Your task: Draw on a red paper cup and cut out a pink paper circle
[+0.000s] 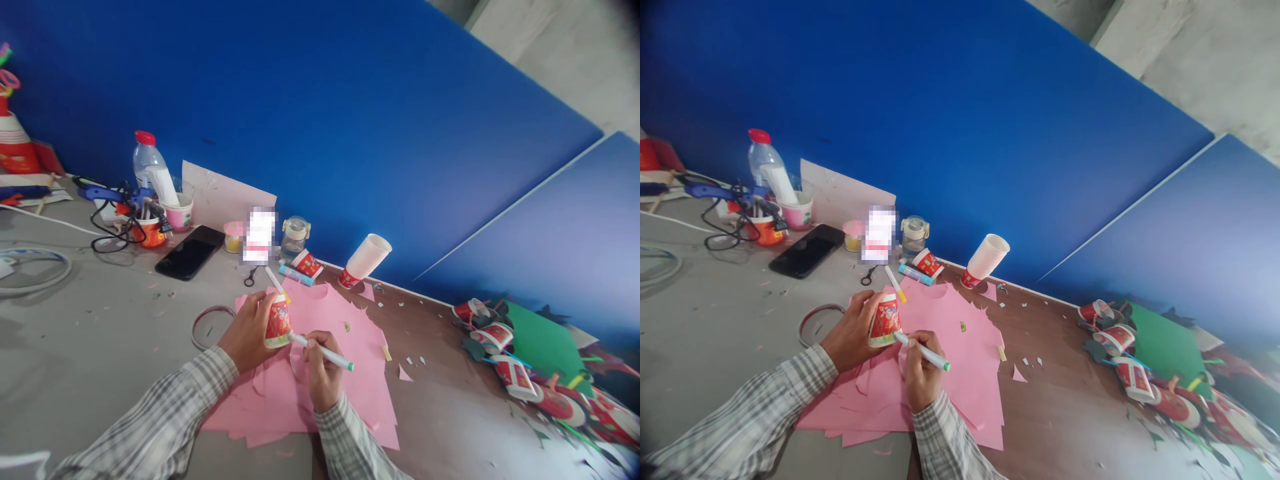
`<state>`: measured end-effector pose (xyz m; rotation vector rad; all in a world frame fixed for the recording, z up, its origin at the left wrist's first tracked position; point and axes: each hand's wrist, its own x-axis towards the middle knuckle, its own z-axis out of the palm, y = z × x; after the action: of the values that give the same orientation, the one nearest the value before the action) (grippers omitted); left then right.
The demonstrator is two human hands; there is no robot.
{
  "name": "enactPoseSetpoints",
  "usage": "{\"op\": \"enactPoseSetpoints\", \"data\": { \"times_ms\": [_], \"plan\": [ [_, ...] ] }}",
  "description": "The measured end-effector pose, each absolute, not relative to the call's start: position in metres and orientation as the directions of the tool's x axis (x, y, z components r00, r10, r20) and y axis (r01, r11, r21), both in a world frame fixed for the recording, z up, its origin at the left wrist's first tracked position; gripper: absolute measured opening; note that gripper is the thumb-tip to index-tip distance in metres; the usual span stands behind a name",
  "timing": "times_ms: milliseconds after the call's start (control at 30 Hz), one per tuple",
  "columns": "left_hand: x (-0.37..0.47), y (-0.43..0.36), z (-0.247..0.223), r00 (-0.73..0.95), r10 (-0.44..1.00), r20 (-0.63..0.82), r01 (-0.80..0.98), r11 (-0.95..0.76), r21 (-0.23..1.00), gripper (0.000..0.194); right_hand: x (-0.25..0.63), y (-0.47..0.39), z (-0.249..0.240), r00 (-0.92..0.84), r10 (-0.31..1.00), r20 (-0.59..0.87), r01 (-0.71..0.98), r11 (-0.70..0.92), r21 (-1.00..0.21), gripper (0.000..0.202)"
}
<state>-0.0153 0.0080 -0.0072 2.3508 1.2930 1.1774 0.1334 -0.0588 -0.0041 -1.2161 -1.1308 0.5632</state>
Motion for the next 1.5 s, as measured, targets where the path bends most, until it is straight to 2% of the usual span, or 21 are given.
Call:
{"op": "enactPoseSetpoints", "data": {
  "times_ms": [400,600,867,1167,1500],
  "plan": [
    [-0.0145,0.006,-0.0046,0.303,0.75,0.587,0.625,-0.622,0.472,0.086,0.1294,-0.0575,-0.0023,0.324,0.84,0.435,0.323,0.334,-0.886,0.011],
    [-0.015,0.0061,-0.0044,0.322,0.745,0.585,0.651,-0.622,0.435,0.088,0.131,-0.058,-0.0043,0.322,0.849,0.42,0.307,0.326,-0.894,0.011],
    [-0.0152,0.0062,-0.0052,0.314,0.755,0.576,0.63,-0.62,0.468,0.086,0.1334,-0.0577,-0.0082,0.311,0.851,0.424,0.328,0.323,-0.888,0.011],
    [-0.0151,0.0061,-0.0051,0.326,0.745,0.582,0.65,-0.624,0.435,0.089,0.1327,-0.0585,-0.0068,0.308,0.847,0.433,0.358,0.318,-0.878,0.012],
    [-0.0149,0.0061,-0.0062,0.328,0.737,0.591,0.652,-0.629,0.423,0.086,0.1301,-0.0584,-0.0027,0.318,0.845,0.431,0.312,0.336,-0.889,0.013]
  ]
}}
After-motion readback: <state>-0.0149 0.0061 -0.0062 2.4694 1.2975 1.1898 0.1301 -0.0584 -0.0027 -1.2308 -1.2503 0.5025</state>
